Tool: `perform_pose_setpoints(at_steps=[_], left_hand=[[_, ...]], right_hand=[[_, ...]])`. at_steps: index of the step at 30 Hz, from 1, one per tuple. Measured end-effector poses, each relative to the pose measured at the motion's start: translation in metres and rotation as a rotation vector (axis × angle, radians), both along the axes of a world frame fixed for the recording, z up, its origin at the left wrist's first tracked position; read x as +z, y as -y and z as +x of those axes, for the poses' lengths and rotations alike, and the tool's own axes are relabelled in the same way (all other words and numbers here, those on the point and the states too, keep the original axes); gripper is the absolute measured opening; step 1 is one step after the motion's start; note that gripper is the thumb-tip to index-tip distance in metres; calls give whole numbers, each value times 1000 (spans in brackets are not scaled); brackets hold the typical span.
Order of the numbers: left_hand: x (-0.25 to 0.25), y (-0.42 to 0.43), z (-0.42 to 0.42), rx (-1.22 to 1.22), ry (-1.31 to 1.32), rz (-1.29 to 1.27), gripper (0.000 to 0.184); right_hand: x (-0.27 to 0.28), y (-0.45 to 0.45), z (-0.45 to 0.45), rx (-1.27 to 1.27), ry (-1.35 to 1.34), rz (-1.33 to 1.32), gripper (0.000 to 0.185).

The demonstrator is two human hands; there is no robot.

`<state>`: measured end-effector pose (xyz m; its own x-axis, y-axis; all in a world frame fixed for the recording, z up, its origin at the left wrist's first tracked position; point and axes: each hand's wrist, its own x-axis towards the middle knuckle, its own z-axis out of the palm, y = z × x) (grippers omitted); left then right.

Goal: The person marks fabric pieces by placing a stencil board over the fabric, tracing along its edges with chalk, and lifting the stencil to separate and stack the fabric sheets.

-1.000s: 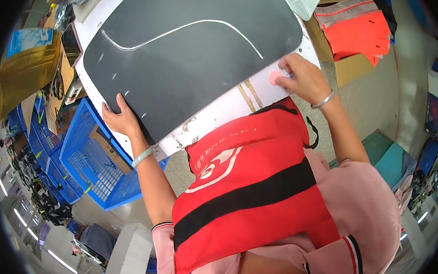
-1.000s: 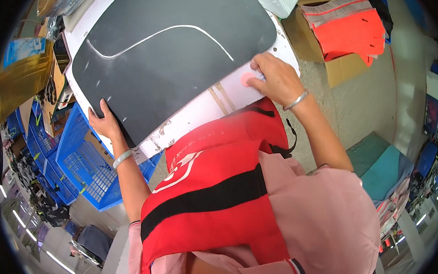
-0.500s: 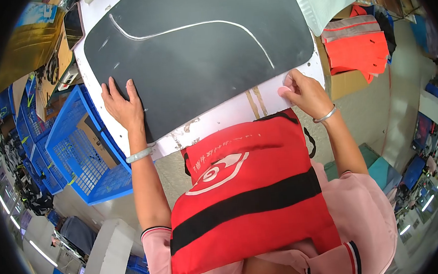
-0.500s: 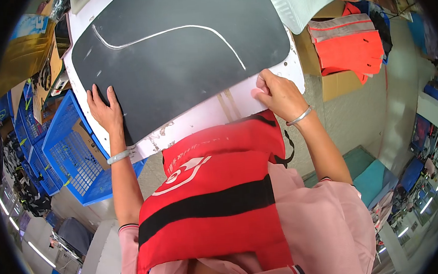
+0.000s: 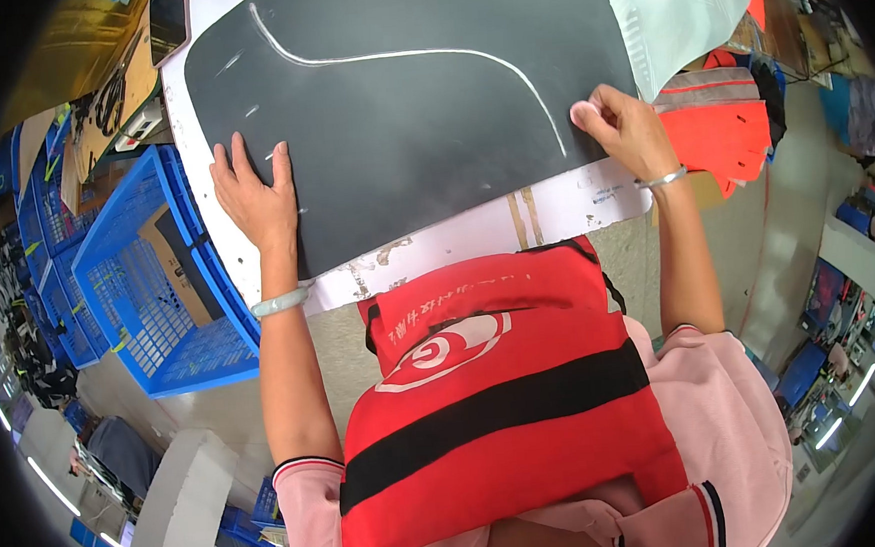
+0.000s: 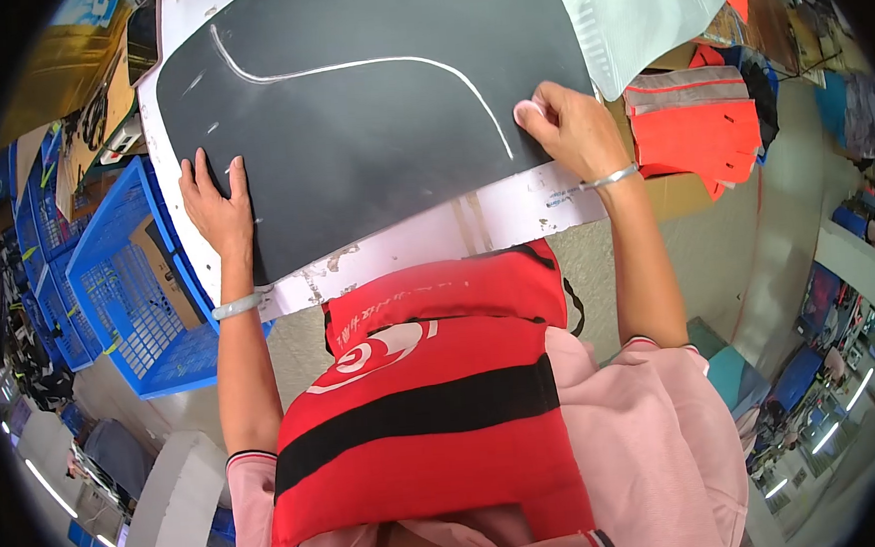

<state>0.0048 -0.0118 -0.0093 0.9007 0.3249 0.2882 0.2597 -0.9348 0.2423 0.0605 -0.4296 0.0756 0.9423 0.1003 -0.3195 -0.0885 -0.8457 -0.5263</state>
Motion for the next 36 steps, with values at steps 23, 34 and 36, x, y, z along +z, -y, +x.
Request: perform_pose_setpoints(at_steps=[23, 34, 36], left_hand=[[12, 2, -1, 48, 0, -79, 63], [11, -1, -1, 65, 31, -113, 62], [11, -1, -2, 57, 46, -116, 62]], right_hand=[[-35, -282, 174, 342, 206, 225, 37], [-59, -338, 215, 370, 350, -43, 40], [-60, -339, 217, 389, 367, -86, 39]])
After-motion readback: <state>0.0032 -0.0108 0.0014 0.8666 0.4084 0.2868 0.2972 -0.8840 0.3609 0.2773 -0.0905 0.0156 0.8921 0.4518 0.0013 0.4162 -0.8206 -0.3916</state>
